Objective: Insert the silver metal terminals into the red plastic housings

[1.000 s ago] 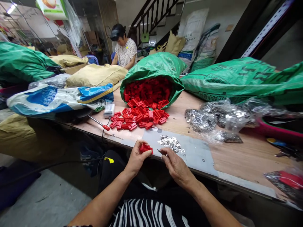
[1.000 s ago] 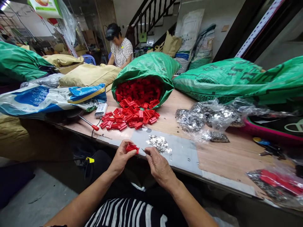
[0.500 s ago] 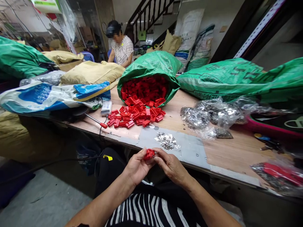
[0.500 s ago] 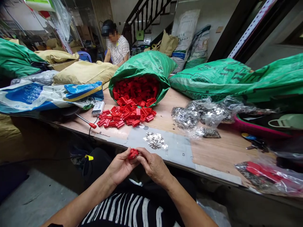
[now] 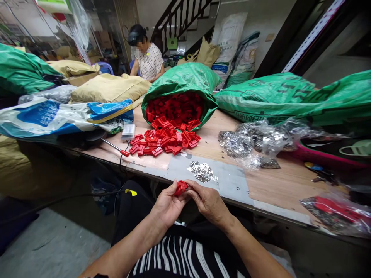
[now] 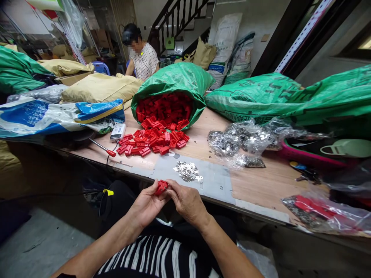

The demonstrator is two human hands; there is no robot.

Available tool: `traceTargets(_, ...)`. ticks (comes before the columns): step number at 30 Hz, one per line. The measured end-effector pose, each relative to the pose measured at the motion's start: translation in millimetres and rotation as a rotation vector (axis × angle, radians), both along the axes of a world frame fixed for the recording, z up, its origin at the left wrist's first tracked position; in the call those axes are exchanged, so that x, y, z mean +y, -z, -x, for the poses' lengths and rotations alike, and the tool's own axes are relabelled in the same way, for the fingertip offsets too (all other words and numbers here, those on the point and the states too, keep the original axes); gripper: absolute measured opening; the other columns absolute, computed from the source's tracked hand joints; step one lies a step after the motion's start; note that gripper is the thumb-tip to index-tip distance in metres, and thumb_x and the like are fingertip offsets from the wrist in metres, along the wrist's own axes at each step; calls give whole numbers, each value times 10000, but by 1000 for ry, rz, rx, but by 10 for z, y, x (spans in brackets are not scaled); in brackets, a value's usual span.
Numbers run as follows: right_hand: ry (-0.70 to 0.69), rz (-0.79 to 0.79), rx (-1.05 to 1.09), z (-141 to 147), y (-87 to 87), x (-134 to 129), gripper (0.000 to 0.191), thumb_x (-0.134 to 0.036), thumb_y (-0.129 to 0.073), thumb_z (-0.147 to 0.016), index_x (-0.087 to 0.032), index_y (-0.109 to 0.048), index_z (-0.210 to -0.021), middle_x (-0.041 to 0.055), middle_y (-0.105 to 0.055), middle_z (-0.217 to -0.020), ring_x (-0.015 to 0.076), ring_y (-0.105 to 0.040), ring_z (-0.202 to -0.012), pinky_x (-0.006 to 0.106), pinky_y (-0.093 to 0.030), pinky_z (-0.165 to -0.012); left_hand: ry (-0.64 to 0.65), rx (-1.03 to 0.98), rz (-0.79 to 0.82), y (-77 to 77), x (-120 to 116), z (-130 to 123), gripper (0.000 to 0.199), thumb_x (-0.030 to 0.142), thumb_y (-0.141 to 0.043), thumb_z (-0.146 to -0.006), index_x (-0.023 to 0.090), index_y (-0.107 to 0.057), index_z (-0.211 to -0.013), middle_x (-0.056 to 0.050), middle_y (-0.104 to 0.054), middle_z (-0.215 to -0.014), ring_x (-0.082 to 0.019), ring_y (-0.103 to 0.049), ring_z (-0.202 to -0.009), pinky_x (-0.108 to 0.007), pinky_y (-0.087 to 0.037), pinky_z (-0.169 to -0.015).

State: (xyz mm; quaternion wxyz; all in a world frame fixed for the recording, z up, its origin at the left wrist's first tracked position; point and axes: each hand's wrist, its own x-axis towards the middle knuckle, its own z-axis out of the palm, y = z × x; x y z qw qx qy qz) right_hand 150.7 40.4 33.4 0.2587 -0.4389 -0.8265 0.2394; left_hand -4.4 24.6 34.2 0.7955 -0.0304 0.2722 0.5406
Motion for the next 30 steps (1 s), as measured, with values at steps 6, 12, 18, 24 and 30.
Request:
traceTargets(6,-9,-37,44,-2,21,29,302,-300,-379,-974,-245,-589,-1185,40,-714,-1073,175,-686,-923,271,-527,-794,-42,12,37,-14,-14,-26,261,195,-464,-933,49,-650,-821,-140,-724,-851,-206,-705,-789,-381,-556,-856)
traceTargets(12,-30,-32,-71,-9,-16,-6,344,-305,-390,-970,-259,-502,-1291,37,-694,-1136,206,-692,-925,308,-534,-771,-66,-4,69,-25,2,-19,261,196,-464,-935,52,-649,-822,-135,-727,-839,-190,-707,-771,-335,-571,-808)
traceTargets(18,-13,-31,-61,6,24,-4,330,-318,-361,-980,-248,-522,-1260,44,-695,-1131,198,-693,-909,299,-525,-768,-91,15,60,-55,-20,-29,254,181,-469,-930,47,-655,-819,-133,-724,-834,-192,-707,-763,-341,-578,-799)
traceTargets(24,35,-23,1,36,60,-9,311,-341,-375,-972,-242,-588,-1176,49,-713,-1065,199,-688,-893,285,-511,-755,-82,33,32,-20,-37,-48,241,173,-472,-927,65,-657,-816,-123,-718,-848,-181,-702,-782,-339,-564,-844)
traceTargets(30,74,102,192,51,64,14,322,-353,-355,-975,-229,-646,-1031,39,-715,-943,165,-664,-808,247,-491,-719,-69,29,7,39,-49,-78,231,181,-491,-917,81,-646,-779,-123,-712,-836,-197,-700,-797,-402,-527,-915)
